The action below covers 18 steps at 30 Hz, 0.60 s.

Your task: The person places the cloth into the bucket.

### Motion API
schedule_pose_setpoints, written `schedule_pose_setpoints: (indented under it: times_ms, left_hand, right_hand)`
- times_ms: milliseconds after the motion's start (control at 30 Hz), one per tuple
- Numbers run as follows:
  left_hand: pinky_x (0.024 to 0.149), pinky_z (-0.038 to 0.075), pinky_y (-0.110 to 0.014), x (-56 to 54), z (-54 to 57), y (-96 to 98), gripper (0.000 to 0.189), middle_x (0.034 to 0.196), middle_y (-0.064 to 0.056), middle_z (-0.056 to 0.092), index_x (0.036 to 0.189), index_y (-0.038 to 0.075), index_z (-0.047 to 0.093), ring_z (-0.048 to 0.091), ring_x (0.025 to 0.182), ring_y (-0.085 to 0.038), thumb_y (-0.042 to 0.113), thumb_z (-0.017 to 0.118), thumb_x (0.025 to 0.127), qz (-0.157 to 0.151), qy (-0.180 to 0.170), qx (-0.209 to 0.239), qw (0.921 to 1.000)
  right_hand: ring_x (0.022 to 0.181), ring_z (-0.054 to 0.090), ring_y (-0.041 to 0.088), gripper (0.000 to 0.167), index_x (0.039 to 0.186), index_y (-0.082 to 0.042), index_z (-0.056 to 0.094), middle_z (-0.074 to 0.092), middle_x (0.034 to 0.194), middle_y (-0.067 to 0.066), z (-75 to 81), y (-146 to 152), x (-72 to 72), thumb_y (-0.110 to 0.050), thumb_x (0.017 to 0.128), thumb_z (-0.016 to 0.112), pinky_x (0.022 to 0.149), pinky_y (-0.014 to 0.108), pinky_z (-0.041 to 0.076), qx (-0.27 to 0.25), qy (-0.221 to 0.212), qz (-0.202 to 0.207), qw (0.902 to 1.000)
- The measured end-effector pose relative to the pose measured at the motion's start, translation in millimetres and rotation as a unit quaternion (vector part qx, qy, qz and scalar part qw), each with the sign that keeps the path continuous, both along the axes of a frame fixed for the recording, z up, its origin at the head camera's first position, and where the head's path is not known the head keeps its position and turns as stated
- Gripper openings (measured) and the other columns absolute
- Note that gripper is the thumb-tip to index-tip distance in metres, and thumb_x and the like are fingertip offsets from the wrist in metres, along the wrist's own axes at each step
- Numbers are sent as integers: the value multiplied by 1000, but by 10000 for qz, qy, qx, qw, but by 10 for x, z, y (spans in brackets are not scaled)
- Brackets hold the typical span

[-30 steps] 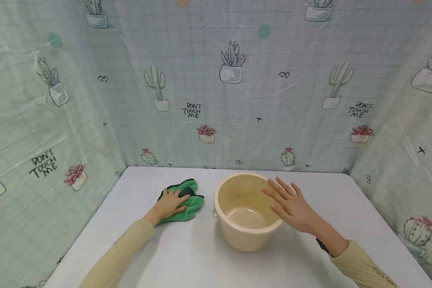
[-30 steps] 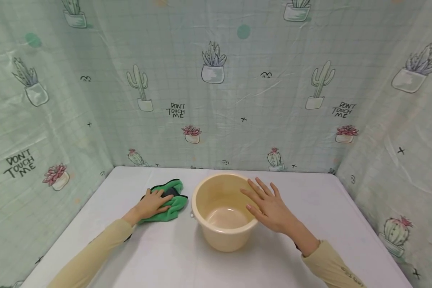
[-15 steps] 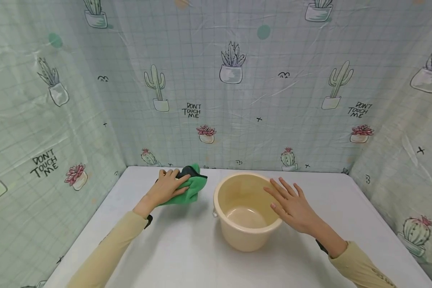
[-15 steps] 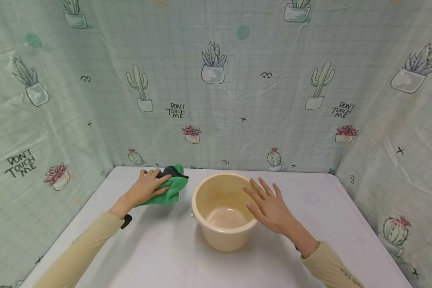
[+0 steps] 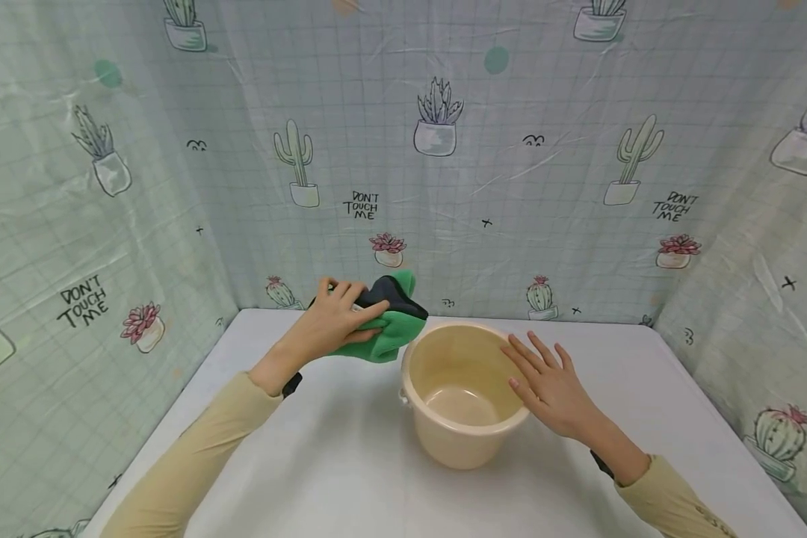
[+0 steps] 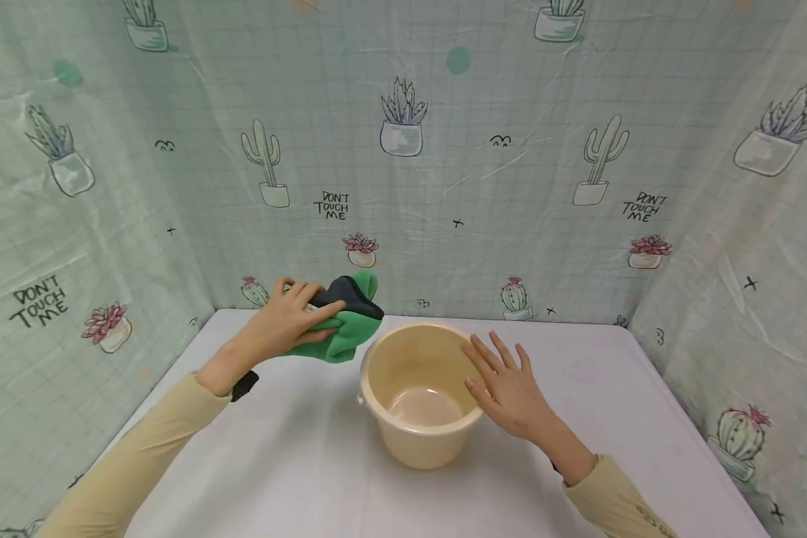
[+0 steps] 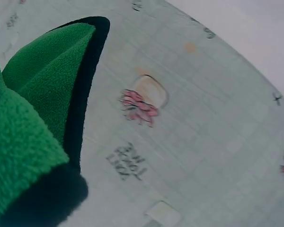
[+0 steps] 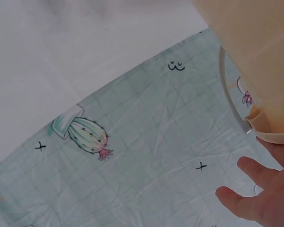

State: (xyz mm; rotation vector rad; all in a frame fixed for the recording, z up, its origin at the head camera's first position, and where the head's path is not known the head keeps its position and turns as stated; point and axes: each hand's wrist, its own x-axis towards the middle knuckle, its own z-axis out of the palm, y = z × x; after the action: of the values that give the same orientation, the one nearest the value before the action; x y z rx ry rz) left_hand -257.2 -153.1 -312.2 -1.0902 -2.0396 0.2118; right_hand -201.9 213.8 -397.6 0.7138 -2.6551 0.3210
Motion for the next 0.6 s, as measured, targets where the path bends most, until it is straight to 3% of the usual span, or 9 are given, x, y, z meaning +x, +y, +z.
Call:
schedule_pose_setpoints:
  times_ms: [167, 267, 600]
  left_hand:
    - [75, 36, -44, 118, 105, 255, 37, 97, -8, 54, 114, 29, 50, 51, 84, -25, 48, 54, 83, -176, 156, -347, 9991]
    - [75, 35, -43, 166, 116, 395, 39, 95, -6, 54, 114, 30, 49, 50, 82, -23, 49, 57, 81, -266, 225, -554, 9979]
    - [79, 39, -43, 243, -22, 744, 38, 95, -1, 52, 112, 37, 45, 51, 83, -19, 57, 52, 80, -596, 464, -1158, 9904]
  right_hand:
    - [135, 18, 33, 52, 138, -17, 35, 29, 146, 7, 7, -2, 4, -35, 91, 44, 102, 60, 10, -3, -110, -74, 9999]
    - [135, 18, 33, 51, 139, -17, 34, 29, 146, 7, 14, -2, 5, -38, 92, 41, 101, 61, 10, -3, -118, -85, 9999]
    - [136, 18, 33, 51, 139, -19, 34, 30, 146, 7, -8, -8, 14, -36, 92, 42, 101, 61, 11, -59, -86, -25, 9999]
